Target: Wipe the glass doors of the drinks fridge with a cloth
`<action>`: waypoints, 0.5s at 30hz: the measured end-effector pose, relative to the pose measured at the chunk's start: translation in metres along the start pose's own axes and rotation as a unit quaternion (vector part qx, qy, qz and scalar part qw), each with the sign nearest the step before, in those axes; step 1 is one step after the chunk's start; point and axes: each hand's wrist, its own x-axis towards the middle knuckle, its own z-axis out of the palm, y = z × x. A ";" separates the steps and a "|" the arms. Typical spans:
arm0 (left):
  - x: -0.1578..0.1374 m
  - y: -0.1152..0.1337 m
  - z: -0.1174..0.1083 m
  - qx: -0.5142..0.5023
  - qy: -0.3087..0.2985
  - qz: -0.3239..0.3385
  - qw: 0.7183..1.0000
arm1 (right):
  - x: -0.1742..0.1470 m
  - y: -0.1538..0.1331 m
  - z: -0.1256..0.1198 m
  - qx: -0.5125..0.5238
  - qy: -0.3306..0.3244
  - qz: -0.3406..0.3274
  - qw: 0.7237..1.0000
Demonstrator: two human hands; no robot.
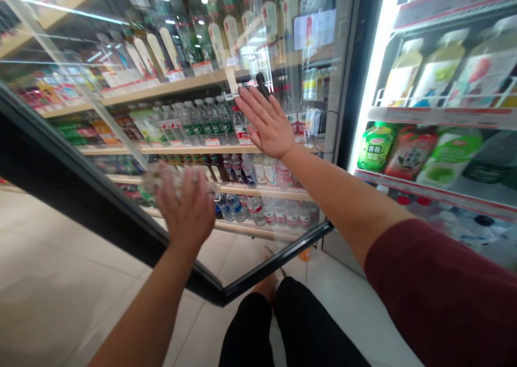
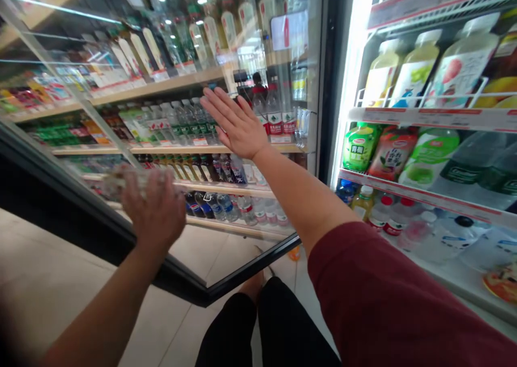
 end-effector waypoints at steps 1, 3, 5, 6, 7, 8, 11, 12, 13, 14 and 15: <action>-0.015 0.006 0.006 -0.011 -0.018 0.035 0.999 | 0.000 -0.001 0.000 -0.003 0.004 0.001 1.000; -0.028 0.008 0.013 -0.018 -0.032 0.076 0.996 | 0.000 -0.002 -0.001 -0.015 0.006 0.004 1.000; -0.016 -0.003 0.011 -0.011 -0.023 0.081 0.996 | -0.001 -0.001 0.000 -0.022 0.007 0.005 1.000; -0.002 -0.010 0.007 -0.004 -0.012 0.067 0.998 | -0.001 -0.001 0.001 -0.023 0.010 0.002 1.000; 0.013 -0.016 0.003 0.000 -0.001 0.044 0.999 | -0.001 0.000 0.002 -0.022 0.015 -0.002 1.000; 0.027 -0.020 0.000 0.005 0.006 0.008 1.000 | -0.001 0.001 0.003 -0.021 0.022 -0.006 1.000; 0.045 -0.011 0.002 0.010 0.010 -0.078 0.997 | -0.001 0.003 0.005 -0.024 0.029 -0.012 0.999; 0.041 -0.003 0.007 0.002 0.007 -0.080 0.997 | -0.001 0.003 0.004 -0.022 0.022 -0.011 0.999; 0.034 0.006 0.014 -0.012 -0.003 -0.060 0.998 | 0.000 0.002 0.003 -0.019 0.012 -0.008 1.000; 0.026 0.014 0.021 -0.032 -0.023 -0.020 0.999 | 0.000 0.001 0.002 -0.016 0.001 -0.005 1.000; 0.020 0.020 0.028 -0.052 -0.048 0.030 0.997 | 0.001 0.000 0.001 -0.015 -0.007 -0.001 1.000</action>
